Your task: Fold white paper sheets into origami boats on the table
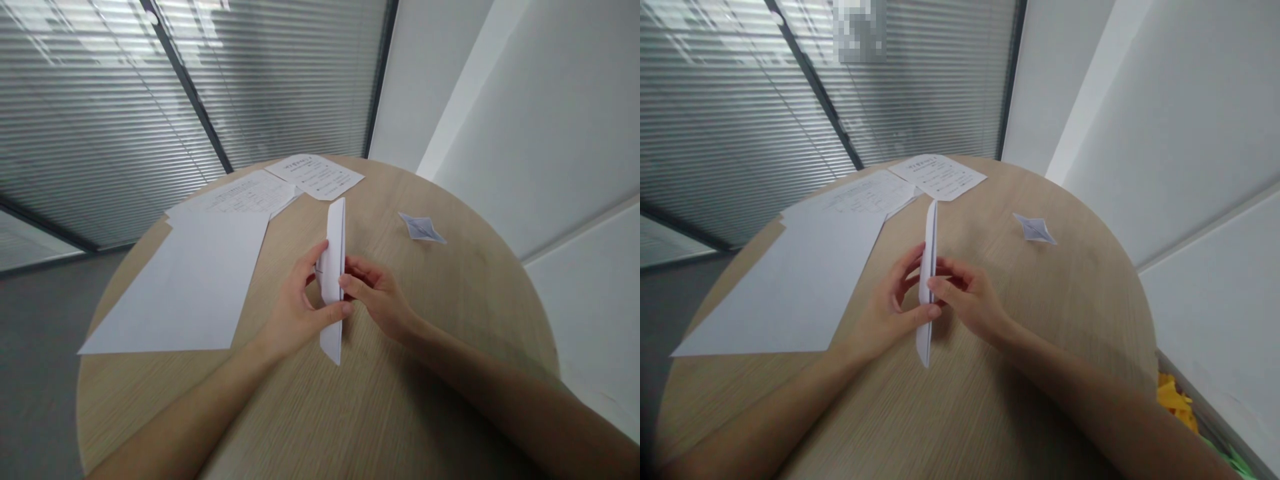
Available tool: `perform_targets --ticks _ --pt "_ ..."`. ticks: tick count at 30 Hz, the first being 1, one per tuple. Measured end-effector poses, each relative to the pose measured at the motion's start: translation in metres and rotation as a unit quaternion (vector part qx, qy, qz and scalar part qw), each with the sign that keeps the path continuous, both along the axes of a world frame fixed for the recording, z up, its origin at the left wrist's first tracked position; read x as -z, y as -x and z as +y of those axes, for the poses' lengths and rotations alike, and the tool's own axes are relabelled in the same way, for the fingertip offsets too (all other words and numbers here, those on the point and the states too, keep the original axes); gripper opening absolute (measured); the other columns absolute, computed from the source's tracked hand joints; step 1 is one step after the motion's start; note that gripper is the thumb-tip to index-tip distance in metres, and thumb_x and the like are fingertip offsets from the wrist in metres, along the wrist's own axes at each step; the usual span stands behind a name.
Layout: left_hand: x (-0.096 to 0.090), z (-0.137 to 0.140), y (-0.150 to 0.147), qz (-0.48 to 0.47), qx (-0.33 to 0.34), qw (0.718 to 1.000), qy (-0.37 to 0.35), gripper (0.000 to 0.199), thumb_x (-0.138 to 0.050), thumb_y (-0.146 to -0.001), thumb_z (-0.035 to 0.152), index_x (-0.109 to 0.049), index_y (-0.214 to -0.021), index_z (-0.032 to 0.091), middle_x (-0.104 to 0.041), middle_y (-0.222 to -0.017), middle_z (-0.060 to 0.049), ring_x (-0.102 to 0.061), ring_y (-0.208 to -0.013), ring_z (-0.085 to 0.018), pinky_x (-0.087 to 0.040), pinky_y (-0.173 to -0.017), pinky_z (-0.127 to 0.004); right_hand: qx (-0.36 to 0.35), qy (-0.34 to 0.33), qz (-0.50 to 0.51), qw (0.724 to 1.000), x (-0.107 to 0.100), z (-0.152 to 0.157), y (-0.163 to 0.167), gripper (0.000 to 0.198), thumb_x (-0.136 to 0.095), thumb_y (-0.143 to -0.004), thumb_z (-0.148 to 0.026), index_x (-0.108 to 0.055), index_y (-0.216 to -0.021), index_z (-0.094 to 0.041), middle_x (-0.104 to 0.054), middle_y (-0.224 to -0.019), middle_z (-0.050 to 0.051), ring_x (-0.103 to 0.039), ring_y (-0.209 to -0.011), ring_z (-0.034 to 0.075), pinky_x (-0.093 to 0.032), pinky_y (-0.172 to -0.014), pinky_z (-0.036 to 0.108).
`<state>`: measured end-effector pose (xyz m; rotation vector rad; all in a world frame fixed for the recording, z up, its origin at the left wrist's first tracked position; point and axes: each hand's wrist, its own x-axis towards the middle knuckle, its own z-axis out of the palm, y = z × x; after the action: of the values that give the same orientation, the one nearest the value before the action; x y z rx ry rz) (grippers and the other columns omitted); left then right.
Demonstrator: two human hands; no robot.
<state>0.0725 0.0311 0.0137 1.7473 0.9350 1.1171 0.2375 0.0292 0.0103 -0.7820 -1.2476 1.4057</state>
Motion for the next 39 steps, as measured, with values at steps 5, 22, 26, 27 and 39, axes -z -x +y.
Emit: perform_targets --ticks 5,22,26,27,39 --pt "-0.001 0.001 0.002 -0.013 0.014 1.000 0.011 0.084 -0.080 -0.073 0.041 -0.040 -0.145 0.027 -0.045 -0.149 -0.014 -0.045 -0.136 -0.035 -0.039 -0.110 -0.056 0.003 0.001 -0.002 1.000 -0.002 -0.001 0.000 0.027 -0.068 -0.081 -0.033 -0.070 -0.106 -0.023 -0.072 -0.098 0.003 -0.065 -0.080 0.015 -0.054 -0.065 0.028" --pt "-0.013 -0.013 -0.003 0.144 -0.024 0.982 -0.121 0.082 -0.079 -0.073 0.034 -0.041 -0.145 0.028 -0.040 -0.152 -0.012 -0.037 -0.141 -0.032 -0.031 -0.116 -0.054 0.120 -0.024 -0.181 0.976 -0.003 -0.006 0.006 0.011 -0.055 -0.069 -0.013 -0.064 -0.073 -0.018 -0.063 -0.068 -0.001 -0.057 -0.063 0.015 -0.044 -0.058 0.027" --pt "-0.015 -0.013 -0.001 0.143 -0.019 0.981 -0.129 0.076 -0.075 -0.078 0.036 -0.040 -0.145 0.029 -0.039 -0.152 -0.012 -0.036 -0.142 -0.032 -0.030 -0.116 -0.055 0.131 -0.036 -0.201 0.970 -0.005 -0.005 0.004 0.009 -0.056 -0.073 -0.015 -0.064 -0.073 -0.018 -0.062 -0.066 -0.001 -0.055 -0.062 0.015 -0.043 -0.057 0.027" --pt "-0.015 -0.012 0.000 0.141 -0.018 0.981 -0.132 0.073 -0.073 -0.080 0.037 -0.040 -0.145 0.029 -0.039 -0.152 -0.012 -0.036 -0.141 -0.032 -0.031 -0.116 -0.055 0.137 -0.039 -0.206 0.968 -0.006 -0.004 0.004 0.008 -0.056 -0.073 -0.016 -0.064 -0.073 -0.018 -0.062 -0.066 -0.001 -0.055 -0.061 0.015 -0.043 -0.057 0.028" --pt "-0.025 -0.003 0.015 0.109 -0.071 0.981 -0.143 0.043 -0.063 -0.083 0.022 -0.059 -0.126 0.028 -0.050 -0.141 -0.007 -0.047 -0.132 -0.028 -0.042 -0.108 -0.048 0.169 -0.038 -0.228 0.958 -0.010 0.002 -0.006 0.008 -0.055 -0.071 -0.019 -0.063 -0.073 -0.020 -0.060 -0.063 -0.001 -0.051 -0.054 0.013 -0.037 -0.048 0.025"
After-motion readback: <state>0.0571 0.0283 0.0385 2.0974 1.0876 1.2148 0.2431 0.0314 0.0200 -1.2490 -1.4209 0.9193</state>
